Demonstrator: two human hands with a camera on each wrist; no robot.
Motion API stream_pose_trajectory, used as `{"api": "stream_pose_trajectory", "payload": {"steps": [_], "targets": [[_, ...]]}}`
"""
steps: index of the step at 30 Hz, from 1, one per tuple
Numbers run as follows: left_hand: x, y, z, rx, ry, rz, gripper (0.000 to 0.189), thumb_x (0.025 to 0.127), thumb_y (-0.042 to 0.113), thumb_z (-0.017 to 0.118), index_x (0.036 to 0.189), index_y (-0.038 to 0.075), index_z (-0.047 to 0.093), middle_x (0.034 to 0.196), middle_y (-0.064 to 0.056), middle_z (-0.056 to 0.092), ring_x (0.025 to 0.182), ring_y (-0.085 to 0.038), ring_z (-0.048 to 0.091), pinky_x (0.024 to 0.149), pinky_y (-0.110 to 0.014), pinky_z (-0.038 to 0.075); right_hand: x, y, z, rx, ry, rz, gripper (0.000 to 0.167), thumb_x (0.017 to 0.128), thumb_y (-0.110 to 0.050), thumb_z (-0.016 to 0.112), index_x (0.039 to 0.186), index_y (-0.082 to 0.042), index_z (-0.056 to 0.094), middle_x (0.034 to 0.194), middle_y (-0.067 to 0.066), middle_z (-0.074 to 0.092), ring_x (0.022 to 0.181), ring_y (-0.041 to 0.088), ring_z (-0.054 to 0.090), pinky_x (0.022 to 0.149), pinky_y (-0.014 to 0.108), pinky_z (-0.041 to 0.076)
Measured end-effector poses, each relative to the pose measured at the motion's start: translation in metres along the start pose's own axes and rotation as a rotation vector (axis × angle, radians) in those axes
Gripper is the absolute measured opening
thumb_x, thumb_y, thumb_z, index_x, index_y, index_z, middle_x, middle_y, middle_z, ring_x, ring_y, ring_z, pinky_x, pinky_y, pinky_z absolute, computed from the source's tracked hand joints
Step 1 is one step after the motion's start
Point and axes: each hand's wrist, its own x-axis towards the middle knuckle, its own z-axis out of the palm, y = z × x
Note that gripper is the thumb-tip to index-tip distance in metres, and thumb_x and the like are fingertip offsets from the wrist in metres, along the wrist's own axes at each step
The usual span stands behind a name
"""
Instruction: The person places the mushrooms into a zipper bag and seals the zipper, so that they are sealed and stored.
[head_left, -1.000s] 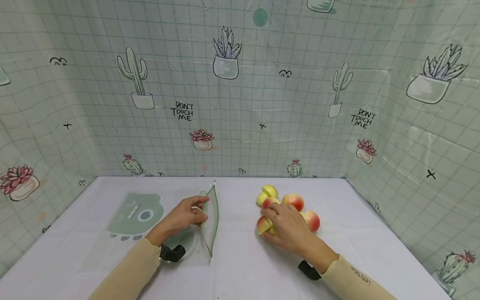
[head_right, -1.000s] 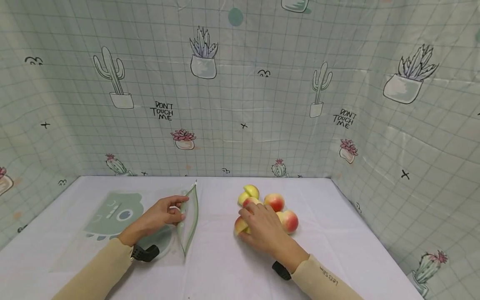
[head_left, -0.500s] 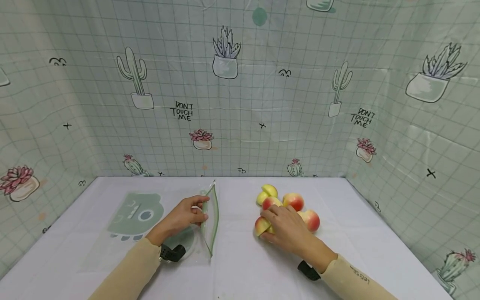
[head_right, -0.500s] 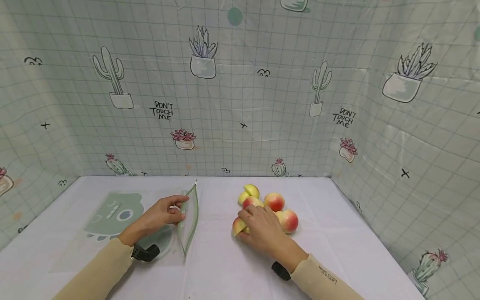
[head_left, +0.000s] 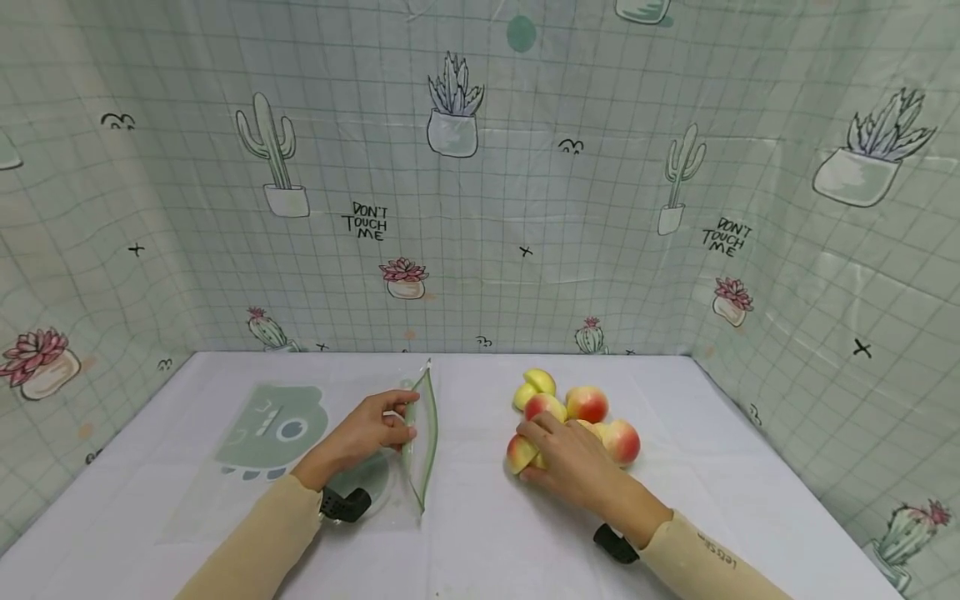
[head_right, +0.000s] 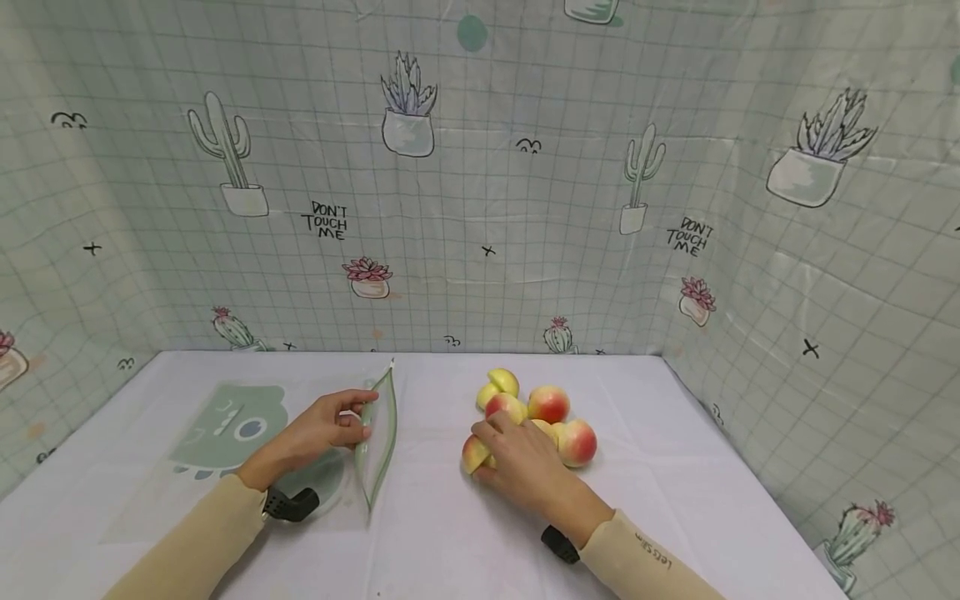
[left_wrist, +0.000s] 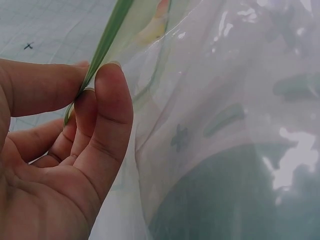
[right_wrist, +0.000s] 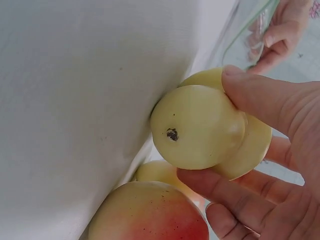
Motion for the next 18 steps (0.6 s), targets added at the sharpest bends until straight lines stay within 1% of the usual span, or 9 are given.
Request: {"api": "stream_pose_trajectory", "payload": {"steps": [4,8,11,15,18], "targets": [[-0.0012,0.0001,-0.0018,0.004,-0.005,-0.001,0.063,0.090,-0.002,0.060,0.144,-0.010,0.027,0.103,-0.015,0.033,0.068,-0.012,0.040,0.068,-0.036,0.049,0.0004,-0.0024,0.0009,0.019,0.001,0.002,0.049,0.070,-0.034,0.083,0.111,-0.019,0.061,0.105,-0.002,0.056,0.073,0.014,0.055,0.065,0.029,0.041],[-0.0008,0.0000,-0.0017,0.003,0.006,-0.002,0.063,0.090,-0.002,0.060,0.144,-0.010,0.027,0.105,-0.016,0.034,0.068,-0.012,0.041,0.068,-0.037,0.049,0.0001,-0.0046,-0.0009,0.060,-0.018,0.013,0.050,0.071,-0.031,0.084,0.113,-0.019,0.060,0.107,-0.001,0.054,0.072,0.016,0.059,0.060,0.030,0.045],[-0.0008,-0.0004,-0.0024,0.003,0.004,0.001,0.063,0.090,-0.003,0.060,0.143,-0.011,0.027,0.103,-0.016,0.033,0.068,-0.012,0.040,0.067,-0.036,0.049,0.0003,-0.0071,-0.0013,0.099,-0.037,0.020,0.050,0.072,-0.029,0.083,0.115,-0.018,0.060,0.110,0.000,0.054,0.076,0.017,0.062,0.059,0.031,0.049],[0.0000,-0.0020,-0.0024,0.007,0.000,0.000,0.063,0.090,-0.002,0.060,0.143,-0.011,0.028,0.102,-0.015,0.033,0.067,-0.012,0.039,0.067,-0.036,0.048,0.0005,-0.0090,-0.0006,0.123,-0.049,0.026,0.051,0.072,-0.027,0.084,0.116,-0.017,0.060,0.113,0.001,0.054,0.086,0.018,0.062,0.065,0.032,0.053],[0.0007,-0.0024,-0.0015,0.011,0.001,-0.001,0.063,0.090,-0.002,0.060,0.143,-0.011,0.028,0.103,-0.015,0.033,0.067,-0.011,0.039,0.068,-0.036,0.049,-0.0002,-0.0089,-0.0006,0.136,-0.062,0.028,0.055,0.071,-0.025,0.084,0.119,-0.014,0.059,0.115,0.002,0.054,0.088,0.018,0.062,0.070,0.033,0.054]]}}
